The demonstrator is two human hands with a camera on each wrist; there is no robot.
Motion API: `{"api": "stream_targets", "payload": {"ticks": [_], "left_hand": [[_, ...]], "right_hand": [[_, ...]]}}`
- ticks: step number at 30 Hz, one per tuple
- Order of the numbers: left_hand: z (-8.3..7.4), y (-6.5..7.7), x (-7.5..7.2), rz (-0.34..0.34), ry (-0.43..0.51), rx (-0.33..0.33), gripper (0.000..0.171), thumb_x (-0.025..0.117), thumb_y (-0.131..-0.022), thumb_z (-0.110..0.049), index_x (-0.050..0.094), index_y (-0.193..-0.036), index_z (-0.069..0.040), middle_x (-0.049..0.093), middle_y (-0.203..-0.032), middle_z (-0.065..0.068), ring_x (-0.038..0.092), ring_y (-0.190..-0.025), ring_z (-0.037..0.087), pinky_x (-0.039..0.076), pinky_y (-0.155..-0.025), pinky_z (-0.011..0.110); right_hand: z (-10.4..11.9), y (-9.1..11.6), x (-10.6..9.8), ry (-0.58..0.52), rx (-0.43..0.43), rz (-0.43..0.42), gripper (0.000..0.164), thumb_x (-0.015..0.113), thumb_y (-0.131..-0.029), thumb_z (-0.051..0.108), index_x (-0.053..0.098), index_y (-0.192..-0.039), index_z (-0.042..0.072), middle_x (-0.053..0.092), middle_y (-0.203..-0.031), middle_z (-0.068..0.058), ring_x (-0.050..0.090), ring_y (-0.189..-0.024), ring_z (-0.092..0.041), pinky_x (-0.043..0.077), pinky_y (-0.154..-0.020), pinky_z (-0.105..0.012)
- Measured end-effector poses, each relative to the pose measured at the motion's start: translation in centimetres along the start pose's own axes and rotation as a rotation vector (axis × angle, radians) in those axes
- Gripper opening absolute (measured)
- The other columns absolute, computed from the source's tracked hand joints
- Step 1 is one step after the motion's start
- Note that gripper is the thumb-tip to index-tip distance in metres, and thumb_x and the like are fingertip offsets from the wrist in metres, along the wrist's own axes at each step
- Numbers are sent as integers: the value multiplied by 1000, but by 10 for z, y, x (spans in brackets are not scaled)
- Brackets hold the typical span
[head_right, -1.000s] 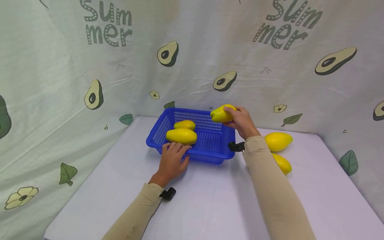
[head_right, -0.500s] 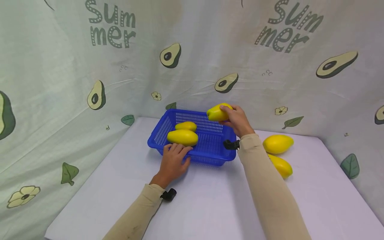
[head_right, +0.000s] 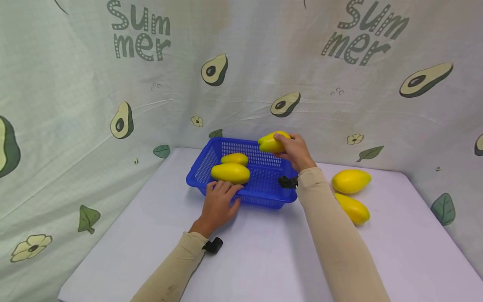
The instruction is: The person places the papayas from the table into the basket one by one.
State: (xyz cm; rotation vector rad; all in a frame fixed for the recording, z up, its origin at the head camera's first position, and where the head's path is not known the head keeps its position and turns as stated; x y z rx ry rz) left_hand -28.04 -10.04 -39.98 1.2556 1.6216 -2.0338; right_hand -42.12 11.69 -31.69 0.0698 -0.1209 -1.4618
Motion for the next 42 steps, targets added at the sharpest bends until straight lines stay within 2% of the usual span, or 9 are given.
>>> {"api": "stream_targets", "payload": {"ticks": [8,14,17,21,23,25,31,36,42], "left_hand": [[-3,-1,2,28,4,-2,34,69,-90,-30,67,-123,-22,60,-99,-5,52,-99,18,34,-97,45],[-3,-2,0,20,4,-9,34,68,-90,-30,68,-123,-23,61,-99,-5,53,-100,19,34,-98,45],[-4,-2,-1,19,-3,-13,34,68,-90,-30,68,-123,-23,60,-99,-5,52,-100,18,34,-98,45],[-4,-2,-2,11,-6,-11,34,69,-90,-30,67,-123,-23,60,-99,-5,52,-100,19,34,-98,45],[-4,-2,-2,1,-5,-8,34,70,-89,-30,67,-123,-22,61,-99,-4,53,-100,19,34,-98,46],[-4,-2,-2,-12,-2,-6,35,70,-88,-30,68,-122,-22,61,-99,-4,53,-99,19,34,-97,46],[-2,-2,-3,-29,-2,-3,35,71,-88,-30,68,-122,-22,62,-100,-4,54,-99,19,35,-97,46],[-1,-4,-3,-13,-5,-1,34,70,-89,-31,68,-122,-23,63,-102,-4,54,-100,19,34,-97,46],[-1,-2,0,8,-11,-9,34,69,-89,-30,68,-123,-24,63,-101,-5,54,-99,19,35,-97,46]], "right_hand": [[0,-4,1,16,10,18,81,62,-99,36,17,-155,-1,29,-151,-23,49,-123,-36,51,-95,-39],[-5,-10,9,60,36,61,80,58,-101,37,16,-156,-3,29,-151,-26,47,-125,-37,47,-101,-43],[-7,-11,13,73,48,79,81,56,-102,36,11,-157,-3,27,-154,-27,44,-129,-40,44,-103,-44],[-11,-11,13,66,68,88,86,54,-103,33,-4,-159,1,16,-159,-30,39,-137,-44,42,-106,-44],[-11,-11,12,61,68,88,85,53,-104,30,-6,-159,2,12,-159,-31,36,-139,-44,42,-106,-44],[-9,-11,11,66,56,90,79,51,-105,28,1,-159,0,13,-158,-33,35,-140,-45,42,-106,-46],[-5,-6,0,154,26,86,64,49,-105,29,24,-154,-4,34,-151,-30,46,-133,-43,46,-103,-45],[-3,1,-11,220,12,85,62,48,-106,34,29,-153,-1,41,-147,-28,49,-131,-41,47,-101,-44],[-5,13,-26,284,-3,90,64,45,-106,36,27,-154,-1,41,-147,-30,47,-132,-43,47,-101,-44]]}}
Point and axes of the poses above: each hand's wrist, its own y-axis away from the middle knuckle, its own x-axis out of the palm, z = x × y, the point moved 7 cm from there along -y, towards the middle knuckle
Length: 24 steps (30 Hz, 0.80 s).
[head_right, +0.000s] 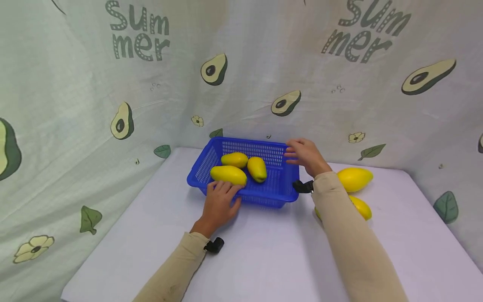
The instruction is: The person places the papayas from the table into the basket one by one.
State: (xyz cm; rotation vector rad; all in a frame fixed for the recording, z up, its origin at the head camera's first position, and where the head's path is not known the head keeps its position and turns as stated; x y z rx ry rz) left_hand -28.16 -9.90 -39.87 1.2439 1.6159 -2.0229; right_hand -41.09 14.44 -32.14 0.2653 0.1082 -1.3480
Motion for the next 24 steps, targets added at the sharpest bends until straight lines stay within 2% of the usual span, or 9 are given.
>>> {"api": "stream_targets", "payload": {"ticks": [7,14,21,24], "left_hand": [[-4,2,2,-2,8,-8,33,69,-89,-31,69,-122,-23,62,-99,-4,54,-98,19,35,-97,47],[-3,5,0,4,14,-16,33,70,-89,-30,69,-122,-22,62,-99,-4,54,-100,20,35,-99,47],[-4,5,-1,11,31,-8,33,69,-89,-29,68,-121,-21,62,-99,-2,54,-100,21,33,-98,48],[-4,2,-1,19,36,-14,33,69,-90,-29,68,-122,-21,62,-99,-2,53,-100,21,32,-99,48]], "right_hand": [[-1,20,-20,57,-37,-14,65,47,-105,39,31,-151,-3,43,-145,-31,49,-130,-44,50,-96,-42],[-11,37,-33,119,-49,-11,65,45,-105,42,33,-150,-3,45,-143,-29,49,-129,-44,49,-98,-45],[-26,56,-50,179,-50,-27,68,45,-104,47,33,-153,0,46,-144,-26,52,-127,-42,54,-90,-37],[-30,65,-59,189,-62,-39,70,45,-104,49,33,-153,1,46,-144,-25,52,-126,-41,54,-91,-38]]}}
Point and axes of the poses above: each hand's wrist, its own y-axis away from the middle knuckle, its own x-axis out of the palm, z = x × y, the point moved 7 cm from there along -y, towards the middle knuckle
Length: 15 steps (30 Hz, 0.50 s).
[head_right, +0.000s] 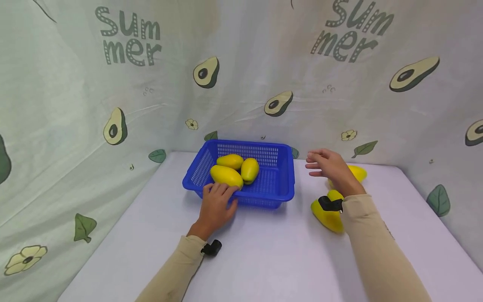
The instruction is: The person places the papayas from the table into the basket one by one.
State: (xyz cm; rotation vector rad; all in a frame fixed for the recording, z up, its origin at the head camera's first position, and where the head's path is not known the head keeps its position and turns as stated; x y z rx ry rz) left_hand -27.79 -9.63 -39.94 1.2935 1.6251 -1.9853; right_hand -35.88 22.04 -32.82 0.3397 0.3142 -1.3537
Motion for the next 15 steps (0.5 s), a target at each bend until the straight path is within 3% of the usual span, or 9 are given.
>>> {"api": "stream_targets", "payload": {"ticks": [4,7,11,15], "left_hand": [[0,-3,-1,7,-4,-4,32,68,-91,-29,68,-122,-22,61,-99,-2,53,-100,21,32,-100,47],[-1,-2,1,-3,-4,1,32,68,-90,-29,69,-122,-22,61,-98,-3,53,-100,21,33,-99,47],[-3,-1,1,-17,-5,8,32,69,-90,-29,70,-120,-21,62,-98,-2,53,-99,21,34,-97,48],[-2,-1,-2,-29,-8,7,32,71,-88,-28,70,-119,-21,61,-97,-2,53,-97,22,34,-96,48]], "right_hand": [[-9,12,-7,20,-8,-1,68,44,-104,47,33,-152,1,44,-145,-26,52,-126,-40,55,-87,-31],[-15,22,-12,14,-15,-11,64,45,-105,43,33,-152,1,44,-145,-26,60,-116,-25,55,-83,-26],[-23,33,-16,-24,-22,-34,65,49,-104,42,35,-150,-2,45,-142,-26,64,-99,-1,55,-85,-29],[-29,41,-18,-46,-59,-38,63,53,-103,42,38,-147,-1,53,-134,-15,66,-101,-3,55,-88,-32]]}}
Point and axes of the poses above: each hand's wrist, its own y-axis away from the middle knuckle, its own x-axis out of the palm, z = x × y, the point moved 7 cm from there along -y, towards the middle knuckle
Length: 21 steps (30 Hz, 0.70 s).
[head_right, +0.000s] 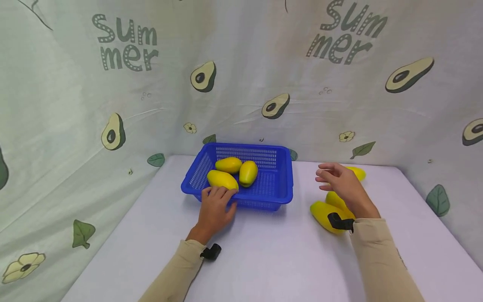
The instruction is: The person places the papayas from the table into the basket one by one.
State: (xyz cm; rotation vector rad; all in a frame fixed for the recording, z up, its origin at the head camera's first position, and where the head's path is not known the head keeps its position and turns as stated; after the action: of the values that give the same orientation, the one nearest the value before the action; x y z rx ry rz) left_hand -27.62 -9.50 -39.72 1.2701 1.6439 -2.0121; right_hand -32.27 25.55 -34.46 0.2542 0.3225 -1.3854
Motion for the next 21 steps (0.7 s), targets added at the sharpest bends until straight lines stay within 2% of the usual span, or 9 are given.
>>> {"api": "stream_targets", "payload": {"ticks": [4,7,11,15,21], "left_hand": [[1,1,-1,-11,11,0,32,71,-88,-27,70,-119,-20,61,-97,-1,53,-97,22,34,-96,48],[0,0,0,-11,13,1,32,71,-88,-27,70,-119,-20,61,-97,-1,53,-97,22,34,-96,48],[-2,-2,2,-10,21,1,32,71,-88,-26,70,-120,-21,60,-97,-2,53,-98,21,33,-97,48],[-4,-3,3,-8,28,9,32,69,-89,-27,69,-121,-20,61,-98,-2,53,-99,21,33,-98,48],[-1,1,2,21,-6,-11,32,70,-89,-29,70,-120,-22,61,-98,-3,53,-100,20,33,-99,48]], "right_hand": [[-4,10,-8,-45,-44,-37,48,57,-102,36,48,-137,5,62,-120,1,68,-100,-7,56,-85,-29],[-11,21,-15,-56,-40,-71,40,59,-101,34,53,-132,10,65,-114,10,68,-98,-7,56,-82,-27],[-22,34,-24,14,-6,-90,45,54,-102,42,50,-135,12,66,-112,17,70,-98,-9,54,-81,-21],[-33,39,-31,50,18,-101,52,52,-101,47,48,-138,10,69,-111,16,70,-98,-9,52,-79,-17],[-46,40,-30,45,28,-112,54,52,-102,46,48,-138,5,70,-109,14,71,-97,-9,53,-78,-17]]}}
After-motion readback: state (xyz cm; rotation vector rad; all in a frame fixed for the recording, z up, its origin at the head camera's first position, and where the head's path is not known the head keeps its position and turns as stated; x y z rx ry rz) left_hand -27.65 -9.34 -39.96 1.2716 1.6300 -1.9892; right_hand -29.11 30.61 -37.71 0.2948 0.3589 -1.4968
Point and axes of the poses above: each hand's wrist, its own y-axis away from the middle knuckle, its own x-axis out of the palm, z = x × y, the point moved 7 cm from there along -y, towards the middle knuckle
